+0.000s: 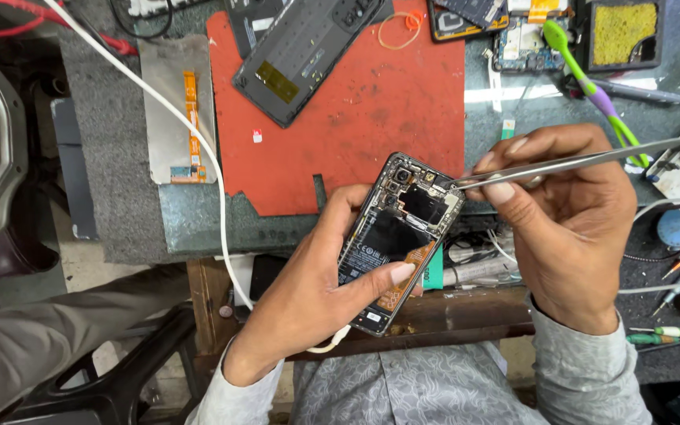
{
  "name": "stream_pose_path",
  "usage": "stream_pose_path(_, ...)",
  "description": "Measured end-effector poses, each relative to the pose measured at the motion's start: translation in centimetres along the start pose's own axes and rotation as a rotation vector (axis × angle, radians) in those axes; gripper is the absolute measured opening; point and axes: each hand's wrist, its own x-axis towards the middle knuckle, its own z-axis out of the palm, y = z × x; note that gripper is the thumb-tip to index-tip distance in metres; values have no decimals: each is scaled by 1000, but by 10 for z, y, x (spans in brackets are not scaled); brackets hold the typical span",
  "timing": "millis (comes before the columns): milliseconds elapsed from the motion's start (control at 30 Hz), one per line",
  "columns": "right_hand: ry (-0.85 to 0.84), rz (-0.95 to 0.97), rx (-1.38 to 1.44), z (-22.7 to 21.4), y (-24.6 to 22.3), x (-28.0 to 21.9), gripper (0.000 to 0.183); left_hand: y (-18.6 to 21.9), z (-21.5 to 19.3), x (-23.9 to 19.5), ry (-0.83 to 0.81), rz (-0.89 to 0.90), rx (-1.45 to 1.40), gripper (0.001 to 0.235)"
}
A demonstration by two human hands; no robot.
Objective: The person uses tweezers to remove and reposition small internal components inside a disassembled smartphone. They lift a metal shield, adjust ribbon cables, and reseat parts within the chassis while the phone remains open on the workbench.
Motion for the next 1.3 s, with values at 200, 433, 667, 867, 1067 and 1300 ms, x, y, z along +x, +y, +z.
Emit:
stream_pose_path(200, -23, -32, -140, 11, -15, -7, 16, -9, 6, -13, -24, -79, -119, 42)
stream_pose_path(433, 1, -91, -289, 25, -24, -18, 19, -7, 10, -19, -10, -94, -71, 43)
stream_pose_path(667, 48, -69, -327, 24, -23, -31, 24, -8, 9, -21, 31, -27, -62, 44)
stream_pose_path(867, -28, 68, -263, 28, -23, -43, 16, -7, 12, -23, 78, -56, -40, 47)
stream_pose_path(1067, -37, 42, -288, 31, -23, -49, 11, -7, 12, -23, 129, -27, -62, 48)
stream_pose_path(1300, 65, 117, -317, 27, -19, -54, 10, -12, 10, -24, 133, 24, -260, 57)
